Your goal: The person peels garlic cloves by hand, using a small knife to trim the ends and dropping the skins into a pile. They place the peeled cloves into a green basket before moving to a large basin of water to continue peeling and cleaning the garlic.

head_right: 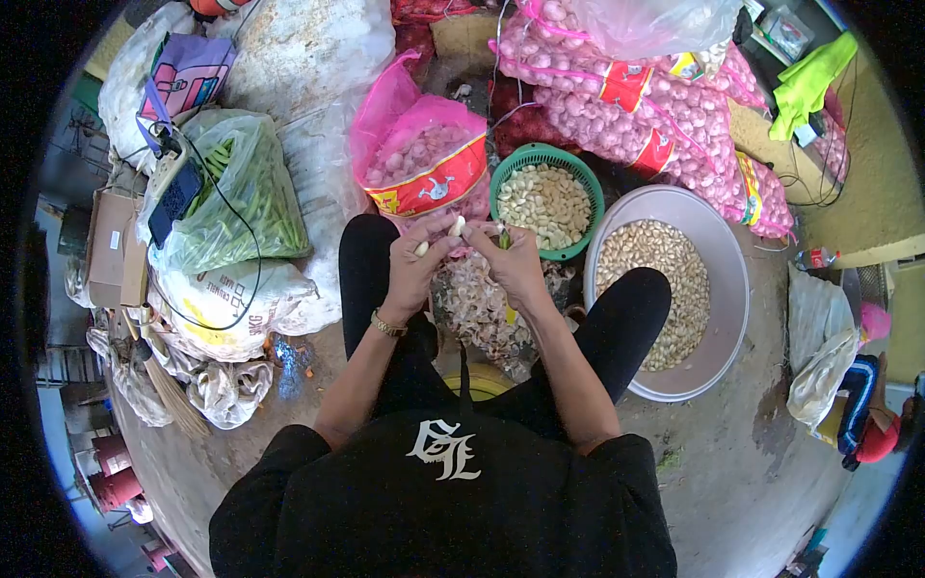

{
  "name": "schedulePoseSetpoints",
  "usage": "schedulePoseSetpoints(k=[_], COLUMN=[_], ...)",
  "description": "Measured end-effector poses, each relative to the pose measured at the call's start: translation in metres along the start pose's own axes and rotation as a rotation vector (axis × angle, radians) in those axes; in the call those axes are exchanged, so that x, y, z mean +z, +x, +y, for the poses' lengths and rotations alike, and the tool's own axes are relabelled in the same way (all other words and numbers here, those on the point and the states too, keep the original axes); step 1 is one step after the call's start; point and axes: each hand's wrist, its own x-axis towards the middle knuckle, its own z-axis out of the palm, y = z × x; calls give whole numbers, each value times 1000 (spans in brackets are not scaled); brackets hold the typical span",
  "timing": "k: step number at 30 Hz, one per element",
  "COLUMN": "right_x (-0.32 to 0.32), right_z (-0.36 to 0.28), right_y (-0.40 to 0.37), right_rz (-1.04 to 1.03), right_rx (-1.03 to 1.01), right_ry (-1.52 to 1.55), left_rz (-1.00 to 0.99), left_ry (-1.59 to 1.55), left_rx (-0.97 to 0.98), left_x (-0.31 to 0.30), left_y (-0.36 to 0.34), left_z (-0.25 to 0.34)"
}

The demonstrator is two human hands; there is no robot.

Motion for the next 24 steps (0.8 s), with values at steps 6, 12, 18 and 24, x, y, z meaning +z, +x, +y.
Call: schedulePoseSetpoints(k=[6,12,18,24], right_x=[-9,-9,-10,-9], right_z=[5,-1,2,0], right_y=[7,8,12,9], right_rz=[-57,-120,-119,-75], right_rx=[117,126,110,51], right_ry=[-69,-64,-127,-77], left_rz=[-60,-128,-155,-165], left_ry=[64,224,460,466], left_rx=[-59,-52,54,76], left_x=[-9,-14,-7,-4], left_y=[4,6,8,8], left_z=[21,28,39,35])
